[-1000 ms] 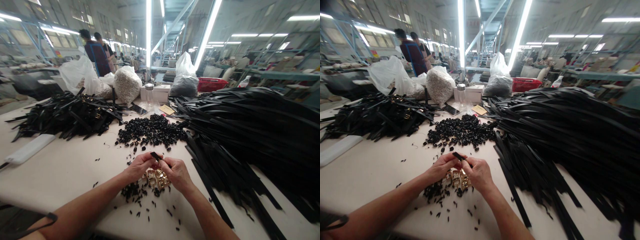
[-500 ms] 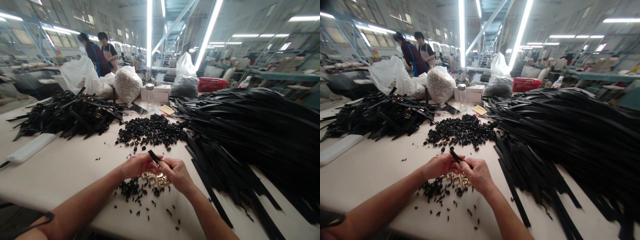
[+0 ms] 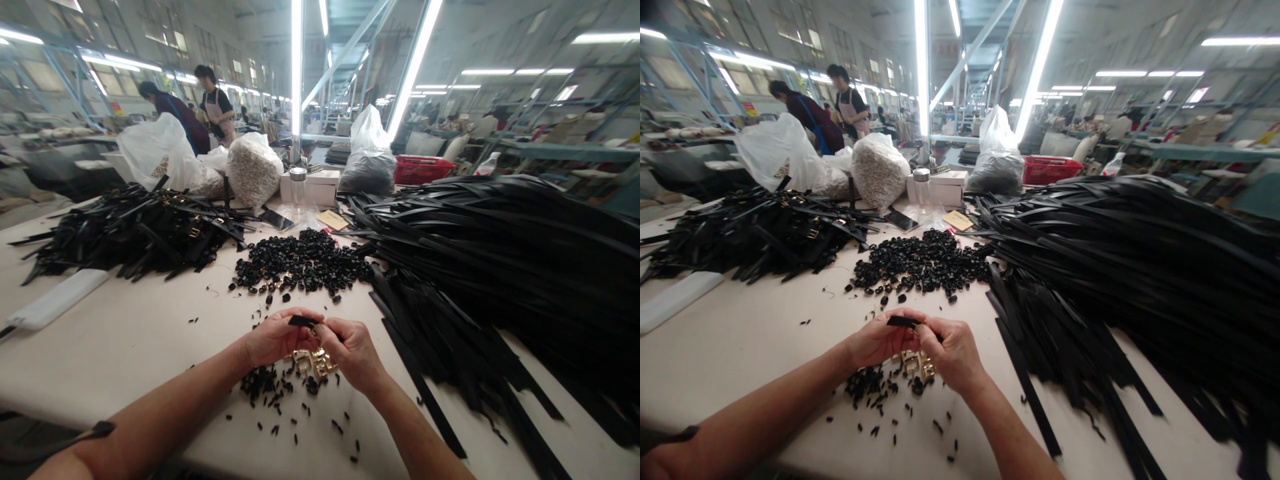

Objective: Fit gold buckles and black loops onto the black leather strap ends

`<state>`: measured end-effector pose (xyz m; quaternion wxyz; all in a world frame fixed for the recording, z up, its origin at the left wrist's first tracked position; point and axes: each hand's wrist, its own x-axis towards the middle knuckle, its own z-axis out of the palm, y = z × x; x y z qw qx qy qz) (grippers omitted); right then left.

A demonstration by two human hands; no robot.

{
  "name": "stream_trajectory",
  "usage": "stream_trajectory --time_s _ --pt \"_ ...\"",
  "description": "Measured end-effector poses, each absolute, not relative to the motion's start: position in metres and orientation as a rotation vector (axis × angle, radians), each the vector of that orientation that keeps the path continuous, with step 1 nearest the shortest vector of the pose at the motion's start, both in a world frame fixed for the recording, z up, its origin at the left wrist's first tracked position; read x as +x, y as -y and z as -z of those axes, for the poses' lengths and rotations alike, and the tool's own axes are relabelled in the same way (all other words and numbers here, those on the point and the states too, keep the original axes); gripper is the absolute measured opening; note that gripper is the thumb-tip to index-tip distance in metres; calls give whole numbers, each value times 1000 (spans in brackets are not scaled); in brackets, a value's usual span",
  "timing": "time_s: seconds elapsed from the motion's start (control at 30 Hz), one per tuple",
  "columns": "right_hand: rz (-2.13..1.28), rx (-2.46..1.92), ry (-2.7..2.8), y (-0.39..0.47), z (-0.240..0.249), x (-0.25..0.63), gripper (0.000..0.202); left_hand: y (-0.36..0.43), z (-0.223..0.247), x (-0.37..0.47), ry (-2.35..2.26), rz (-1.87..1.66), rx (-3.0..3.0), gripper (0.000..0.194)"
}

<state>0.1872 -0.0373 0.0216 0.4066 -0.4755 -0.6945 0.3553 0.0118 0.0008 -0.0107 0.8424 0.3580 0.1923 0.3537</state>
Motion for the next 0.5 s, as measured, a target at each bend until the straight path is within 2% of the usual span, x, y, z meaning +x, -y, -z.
stream_trajectory --time_s 0.23,0.5 --pt "-801 -1231 1869 35 -20 188 37 2 4 12 -554 -723 928 44" --pt "-689 -1335 2102 35 -19 191 37 -3 -3 5 -551 -645 988 36"
